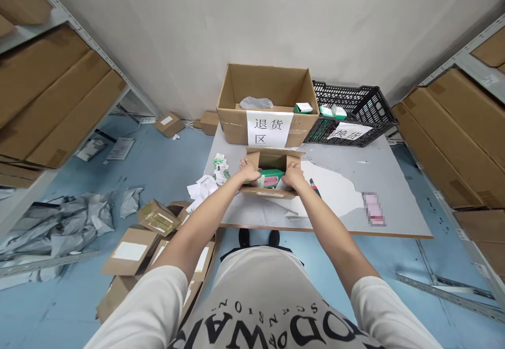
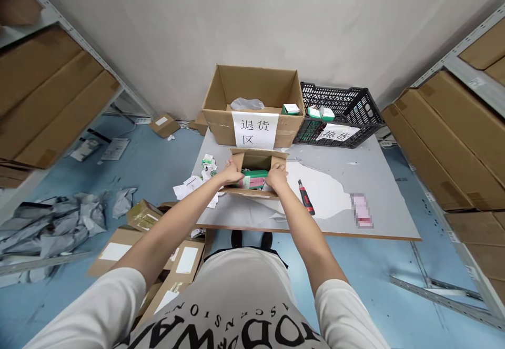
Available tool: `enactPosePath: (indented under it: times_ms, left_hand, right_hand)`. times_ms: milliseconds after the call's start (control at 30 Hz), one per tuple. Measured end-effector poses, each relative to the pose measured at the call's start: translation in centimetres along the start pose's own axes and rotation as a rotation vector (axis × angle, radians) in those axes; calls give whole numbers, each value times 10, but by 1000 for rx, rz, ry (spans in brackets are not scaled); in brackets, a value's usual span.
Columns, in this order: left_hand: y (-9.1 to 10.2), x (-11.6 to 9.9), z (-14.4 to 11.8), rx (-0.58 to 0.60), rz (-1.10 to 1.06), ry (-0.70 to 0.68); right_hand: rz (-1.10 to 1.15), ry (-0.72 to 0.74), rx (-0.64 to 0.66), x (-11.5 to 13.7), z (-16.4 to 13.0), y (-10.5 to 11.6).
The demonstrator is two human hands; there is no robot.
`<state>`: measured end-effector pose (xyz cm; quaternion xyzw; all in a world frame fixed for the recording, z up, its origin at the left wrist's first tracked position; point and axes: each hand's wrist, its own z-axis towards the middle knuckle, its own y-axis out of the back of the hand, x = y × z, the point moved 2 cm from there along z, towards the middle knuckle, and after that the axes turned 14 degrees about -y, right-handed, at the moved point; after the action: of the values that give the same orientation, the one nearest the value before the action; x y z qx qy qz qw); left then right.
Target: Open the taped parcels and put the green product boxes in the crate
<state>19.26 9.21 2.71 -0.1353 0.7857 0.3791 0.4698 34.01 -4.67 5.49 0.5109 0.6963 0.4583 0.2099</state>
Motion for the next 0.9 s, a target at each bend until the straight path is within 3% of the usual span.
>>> enactPosePath:
  times_ms: [67,200,267,467,600,667,733,800,833,900]
  left_hand:
    - [14,6,-3,42,-251,35]
    - [32,18,-14,111,-579,49]
    - [36,22,-19,111,-690,46]
    - [40,31,-26,81,-896,76]
    - [41,34,-26,70,-937,42]
    - [40,34,-27,78,-934,14]
    - [39,35,-27,89,-922,-6]
    - [39,35,-28,101,-904,-22]
    - [39,35,-28,110,-892,-30]
    - [38,34,-29,127,-863,-45]
  right_hand:
    - [172,58,29,-18,6,10]
    - [725,275,283,-58,6,21]
    - [923,305,382,-73,2,21]
    - [1090,277,382,-88,2,12]
    - [970,371,272,-86,10,9]
    - [809,390,87,-87,8,14]
    - [609,410,-178,-85,0,26]
    - [398,496,-359,-74,-10,38]
    - [291,576,-364,-63,-14,43]
    - [87,752,-222,-34,-19,47]
